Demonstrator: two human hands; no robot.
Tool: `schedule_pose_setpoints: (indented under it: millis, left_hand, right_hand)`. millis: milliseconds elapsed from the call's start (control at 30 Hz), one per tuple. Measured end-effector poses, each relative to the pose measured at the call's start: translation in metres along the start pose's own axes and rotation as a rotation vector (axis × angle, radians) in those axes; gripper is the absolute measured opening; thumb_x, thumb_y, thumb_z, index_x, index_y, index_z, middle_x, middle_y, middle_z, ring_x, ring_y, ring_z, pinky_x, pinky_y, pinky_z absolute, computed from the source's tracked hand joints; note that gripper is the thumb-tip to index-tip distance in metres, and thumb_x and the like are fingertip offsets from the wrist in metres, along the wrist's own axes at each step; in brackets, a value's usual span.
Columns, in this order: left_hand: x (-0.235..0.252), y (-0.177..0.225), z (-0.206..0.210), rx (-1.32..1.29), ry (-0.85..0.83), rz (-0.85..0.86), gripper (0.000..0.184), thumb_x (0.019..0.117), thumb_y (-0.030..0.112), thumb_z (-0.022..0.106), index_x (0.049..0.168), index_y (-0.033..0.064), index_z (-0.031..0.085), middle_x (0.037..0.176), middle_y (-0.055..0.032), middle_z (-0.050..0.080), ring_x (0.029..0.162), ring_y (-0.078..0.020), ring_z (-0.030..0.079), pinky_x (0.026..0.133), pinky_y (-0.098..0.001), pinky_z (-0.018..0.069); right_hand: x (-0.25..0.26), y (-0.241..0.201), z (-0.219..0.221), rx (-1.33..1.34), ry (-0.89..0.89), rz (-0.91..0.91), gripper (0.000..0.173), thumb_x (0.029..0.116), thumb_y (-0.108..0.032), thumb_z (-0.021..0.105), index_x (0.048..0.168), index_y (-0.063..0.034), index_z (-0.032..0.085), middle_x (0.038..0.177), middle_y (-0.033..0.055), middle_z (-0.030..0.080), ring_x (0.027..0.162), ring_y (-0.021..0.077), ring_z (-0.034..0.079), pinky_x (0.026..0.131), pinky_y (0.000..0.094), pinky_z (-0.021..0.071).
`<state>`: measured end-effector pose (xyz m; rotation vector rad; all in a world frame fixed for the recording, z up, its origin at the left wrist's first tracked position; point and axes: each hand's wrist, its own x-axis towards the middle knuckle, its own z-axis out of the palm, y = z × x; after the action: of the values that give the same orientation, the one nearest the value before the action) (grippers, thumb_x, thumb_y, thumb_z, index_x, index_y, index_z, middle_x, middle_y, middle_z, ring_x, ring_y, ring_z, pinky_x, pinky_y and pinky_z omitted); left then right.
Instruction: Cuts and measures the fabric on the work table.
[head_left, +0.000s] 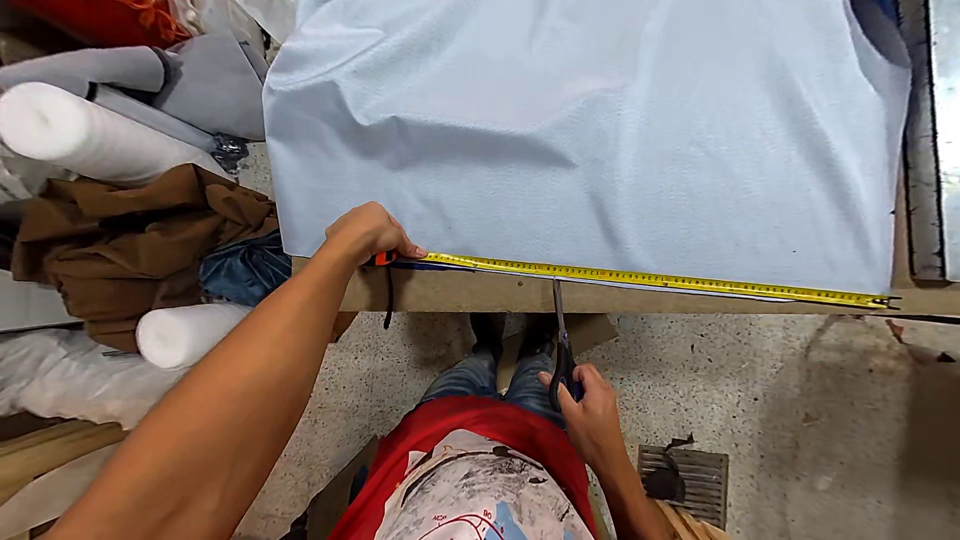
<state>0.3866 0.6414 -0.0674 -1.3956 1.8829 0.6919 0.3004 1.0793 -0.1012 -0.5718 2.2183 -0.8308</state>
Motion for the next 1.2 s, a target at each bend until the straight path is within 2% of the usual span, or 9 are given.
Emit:
schedule_pose_setpoints:
  millis: [100, 300, 533, 667, 800, 900, 1033, 1133, 1200]
  left_hand:
    - [-0.001, 0.002, 0.000, 0.003, -0.003, -0.004, 0.042, 0.0676, 0.053, 0.092, 0.091, 0.0200, 0.082, 0.093, -0.0120, 0.075, 0.097, -0.0338, 0.069, 0.083, -0.0667, 0.0508]
    - [-0.003, 0.001, 0.000, -0.029, 0.006, -0.010, 0.043, 0.0671, 0.052, 0.093, 0.092, 0.0184, 0.082, 0.094, -0.0125, 0.076, 0.097, -0.0330, 0.070, 0.084, -0.0667, 0.0511]
    - [-0.005, 0.003, 0.000, -0.035, 0.001, -0.009, 0.042, 0.0694, 0.050, 0.092, 0.092, 0.0162, 0.081, 0.094, -0.0136, 0.075, 0.097, -0.0341, 0.070, 0.085, -0.0657, 0.0516]
    - [-0.004, 0.001, 0.002, -0.046, 0.005, 0.007, 0.042, 0.0695, 0.049, 0.092, 0.092, 0.0162, 0.082, 0.094, -0.0141, 0.075, 0.097, -0.0347, 0.070, 0.085, -0.0668, 0.0517]
    - [-0.004, 0.001, 0.001, -0.049, 0.010, 0.007, 0.041, 0.0698, 0.049, 0.092, 0.091, 0.0162, 0.082, 0.093, -0.0139, 0.075, 0.096, -0.0346, 0.070, 0.084, -0.0668, 0.0514]
    - [-0.004, 0.002, 0.001, -0.061, 0.002, 0.000, 0.041, 0.0696, 0.048, 0.092, 0.092, 0.0157, 0.081, 0.093, -0.0139, 0.075, 0.096, -0.0340, 0.070, 0.084, -0.0655, 0.0520]
    - [-0.004, 0.000, 0.001, -0.078, 0.005, -0.003, 0.042, 0.0693, 0.047, 0.093, 0.093, 0.0145, 0.081, 0.094, -0.0144, 0.075, 0.096, -0.0340, 0.070, 0.084, -0.0651, 0.0521]
    - [-0.003, 0.001, 0.002, -0.071, 0.004, -0.001, 0.042, 0.0690, 0.047, 0.093, 0.094, 0.0147, 0.081, 0.095, -0.0143, 0.075, 0.097, -0.0340, 0.070, 0.085, -0.0648, 0.0520]
    - [-0.004, 0.002, 0.002, -0.072, 0.003, -0.006, 0.042, 0.0687, 0.047, 0.093, 0.093, 0.0146, 0.081, 0.094, -0.0143, 0.075, 0.096, -0.0337, 0.070, 0.085, -0.0642, 0.0522]
  right_hand:
    - [-0.002, 0.003, 0.009, 0.117, -0.016, 0.003, 0.043, 0.0928, -0.053, 0.068, 0.084, -0.0117, 0.063, 0.085, 0.0005, 0.062, 0.071, 0.0110, 0.059, 0.063, 0.0292, 0.0515]
    - [-0.002, 0.004, 0.017, 0.322, -0.043, 0.108, 0.040, 0.0937, -0.052, 0.069, 0.084, -0.0128, 0.062, 0.079, 0.0006, 0.060, 0.062, 0.0125, 0.053, 0.056, 0.0302, 0.0456]
    - [-0.014, 0.004, 0.016, 0.355, -0.041, 0.138, 0.047, 0.0906, -0.058, 0.070, 0.080, -0.0132, 0.060, 0.072, 0.0004, 0.055, 0.057, 0.0129, 0.048, 0.052, 0.0306, 0.0419]
    - [-0.009, -0.013, 0.011, 0.243, -0.023, 0.184, 0.050, 0.0893, -0.061, 0.069, 0.080, -0.0126, 0.061, 0.070, 0.0001, 0.056, 0.057, 0.0134, 0.051, 0.052, 0.0326, 0.0439]
    - [-0.006, -0.020, 0.009, 0.070, 0.044, 0.141, 0.048, 0.0882, -0.058, 0.070, 0.082, -0.0114, 0.063, 0.080, 0.0015, 0.061, 0.067, 0.0131, 0.058, 0.060, 0.0335, 0.0505]
    - [-0.010, -0.022, 0.007, -0.092, 0.104, 0.087, 0.047, 0.0882, -0.054, 0.070, 0.085, -0.0069, 0.064, 0.085, 0.0055, 0.061, 0.074, 0.0168, 0.060, 0.066, 0.0358, 0.0533]
    - [-0.018, -0.021, -0.001, -0.338, 0.224, 0.022, 0.051, 0.0851, -0.055, 0.070, 0.084, -0.0050, 0.063, 0.083, 0.0076, 0.060, 0.067, 0.0206, 0.061, 0.056, 0.0394, 0.0533]
    - [-0.014, -0.019, -0.005, -0.425, 0.249, 0.023, 0.053, 0.0829, -0.057, 0.066, 0.085, -0.0044, 0.063, 0.085, 0.0090, 0.060, 0.069, 0.0236, 0.062, 0.058, 0.0430, 0.0523]
    - [-0.010, -0.020, -0.004, -0.404, 0.238, 0.011, 0.053, 0.0830, -0.058, 0.067, 0.084, -0.0051, 0.062, 0.084, 0.0075, 0.059, 0.068, 0.0213, 0.061, 0.056, 0.0402, 0.0526]
